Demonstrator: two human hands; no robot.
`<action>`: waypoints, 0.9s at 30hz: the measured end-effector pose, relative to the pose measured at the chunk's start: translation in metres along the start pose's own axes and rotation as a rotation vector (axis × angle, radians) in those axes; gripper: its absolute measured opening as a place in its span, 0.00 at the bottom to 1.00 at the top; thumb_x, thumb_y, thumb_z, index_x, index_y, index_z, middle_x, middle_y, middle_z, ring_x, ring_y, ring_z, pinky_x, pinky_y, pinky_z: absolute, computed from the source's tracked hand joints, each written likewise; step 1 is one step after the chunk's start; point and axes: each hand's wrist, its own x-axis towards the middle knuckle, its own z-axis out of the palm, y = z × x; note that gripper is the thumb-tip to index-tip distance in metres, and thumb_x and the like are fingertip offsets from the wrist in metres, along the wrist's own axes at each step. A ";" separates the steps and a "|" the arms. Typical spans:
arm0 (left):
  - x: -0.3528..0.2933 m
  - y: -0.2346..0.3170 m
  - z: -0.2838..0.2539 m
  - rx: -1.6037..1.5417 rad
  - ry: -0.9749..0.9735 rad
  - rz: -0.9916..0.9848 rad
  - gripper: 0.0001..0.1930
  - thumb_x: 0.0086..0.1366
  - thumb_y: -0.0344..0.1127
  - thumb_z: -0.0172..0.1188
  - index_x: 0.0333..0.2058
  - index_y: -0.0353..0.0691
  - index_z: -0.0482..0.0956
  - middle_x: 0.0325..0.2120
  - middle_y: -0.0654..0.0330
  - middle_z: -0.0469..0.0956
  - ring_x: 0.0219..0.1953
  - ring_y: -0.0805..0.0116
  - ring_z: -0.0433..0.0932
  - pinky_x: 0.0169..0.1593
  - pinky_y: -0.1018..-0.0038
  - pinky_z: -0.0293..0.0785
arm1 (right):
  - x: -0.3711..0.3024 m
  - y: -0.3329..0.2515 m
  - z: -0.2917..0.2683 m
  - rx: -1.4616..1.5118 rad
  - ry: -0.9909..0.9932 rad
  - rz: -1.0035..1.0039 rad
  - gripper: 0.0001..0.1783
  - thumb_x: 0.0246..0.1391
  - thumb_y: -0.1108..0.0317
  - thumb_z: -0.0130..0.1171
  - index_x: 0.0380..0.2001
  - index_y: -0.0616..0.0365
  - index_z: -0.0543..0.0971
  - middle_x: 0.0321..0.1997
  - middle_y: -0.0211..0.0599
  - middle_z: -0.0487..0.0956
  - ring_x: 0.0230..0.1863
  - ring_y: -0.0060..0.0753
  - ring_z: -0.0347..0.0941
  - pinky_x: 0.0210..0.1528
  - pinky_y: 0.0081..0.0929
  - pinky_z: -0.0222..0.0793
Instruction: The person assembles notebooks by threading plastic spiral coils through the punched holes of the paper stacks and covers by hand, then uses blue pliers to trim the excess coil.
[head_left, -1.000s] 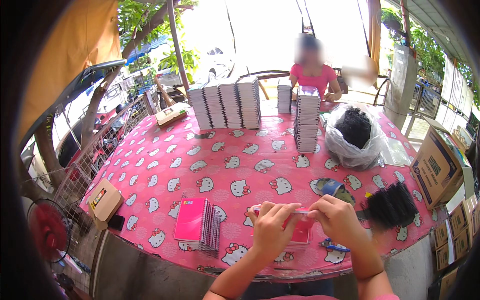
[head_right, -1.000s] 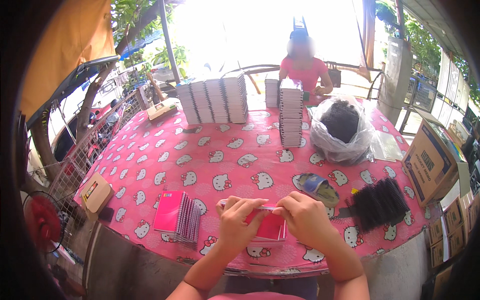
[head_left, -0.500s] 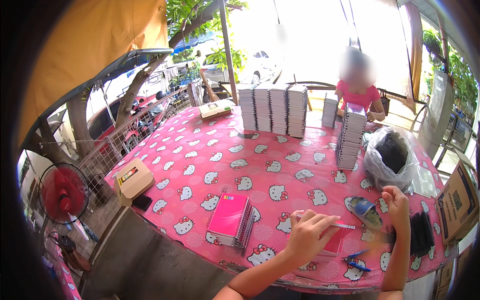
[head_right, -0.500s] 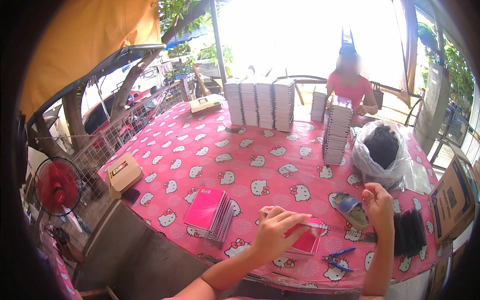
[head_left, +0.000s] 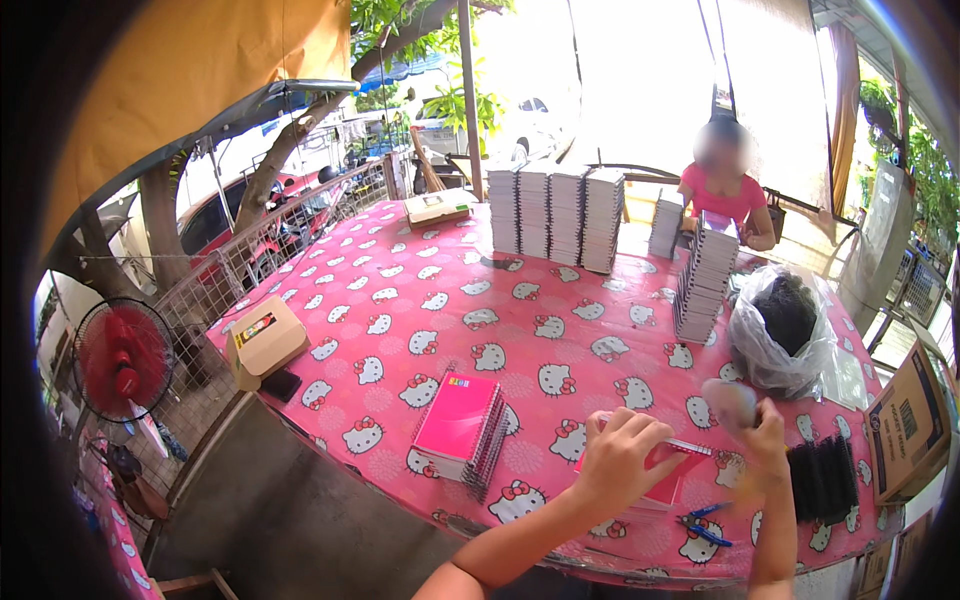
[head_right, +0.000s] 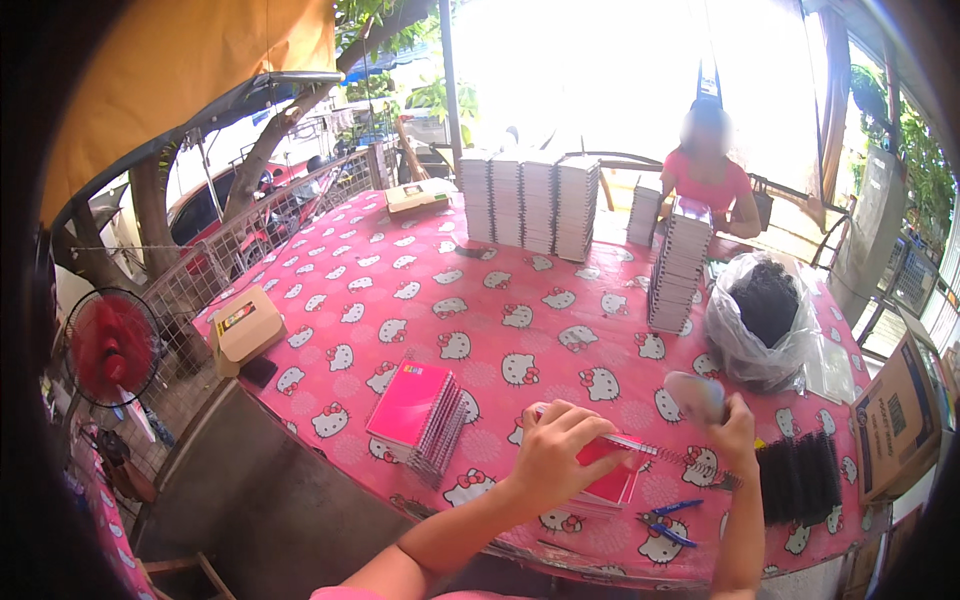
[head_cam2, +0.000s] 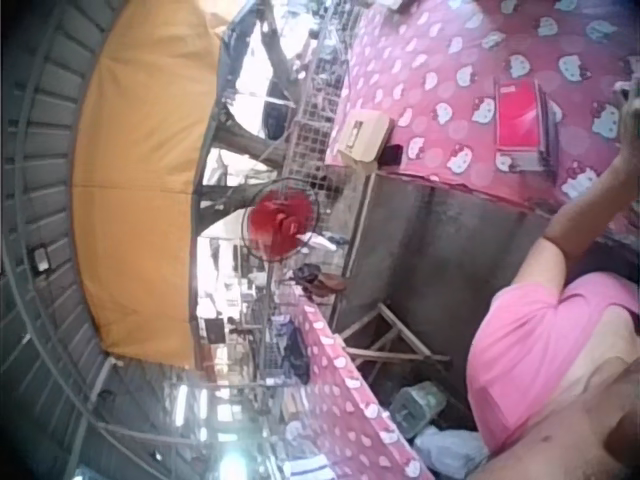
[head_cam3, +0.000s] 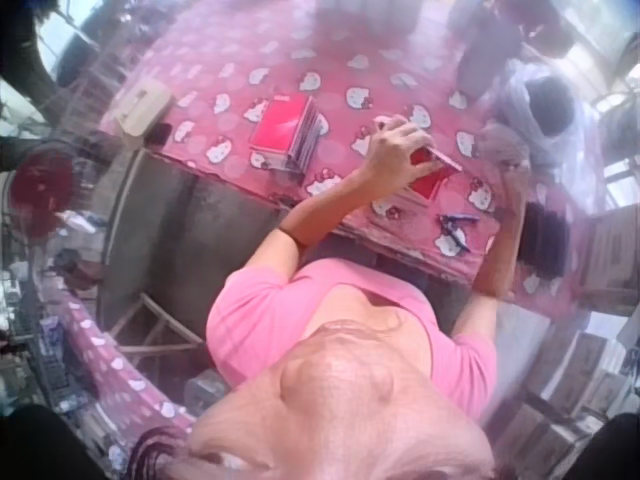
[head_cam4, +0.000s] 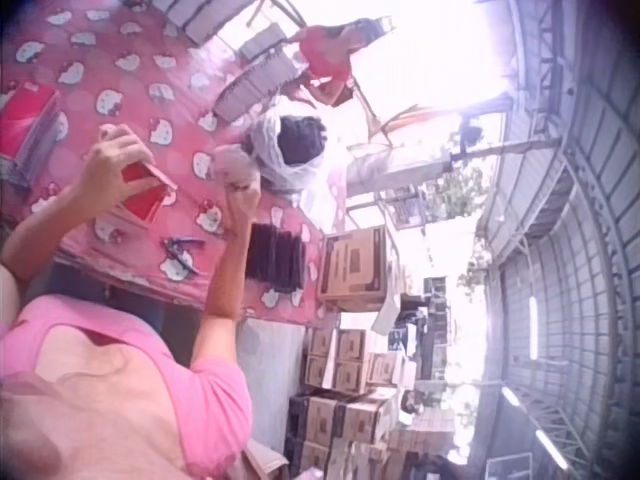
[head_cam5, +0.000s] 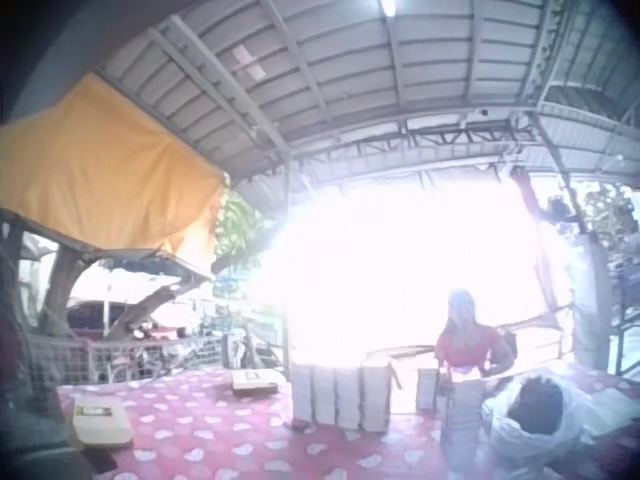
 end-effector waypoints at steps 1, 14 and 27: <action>0.000 0.000 0.001 0.004 -0.036 0.022 0.15 0.48 0.48 0.71 0.31 0.48 0.81 0.28 0.70 0.79 0.37 0.70 0.74 0.49 0.65 0.58 | 0.004 -0.017 -0.010 0.429 0.060 -0.159 0.17 0.44 0.68 0.64 0.38 0.64 0.75 0.37 0.40 0.81 0.38 0.45 0.79 0.43 0.42 0.74; 0.013 0.003 0.005 -0.013 -0.085 -0.052 0.17 0.42 0.42 0.76 0.27 0.45 0.79 0.25 0.68 0.79 0.34 0.68 0.75 0.44 0.67 0.62 | 0.007 -0.072 -0.028 0.004 -0.270 -0.331 0.15 0.41 0.71 0.64 0.36 0.61 0.78 0.31 0.28 0.78 0.28 0.27 0.70 0.34 0.25 0.70; -0.011 -0.020 -0.003 -0.768 0.102 -0.491 0.15 0.56 0.22 0.65 0.42 0.35 0.76 0.38 0.59 0.78 0.40 0.75 0.77 0.40 0.82 0.74 | 0.029 -0.088 0.003 0.411 -0.301 -0.578 0.20 0.34 0.79 0.60 0.38 0.62 0.77 0.30 0.34 0.79 0.32 0.30 0.76 0.39 0.25 0.71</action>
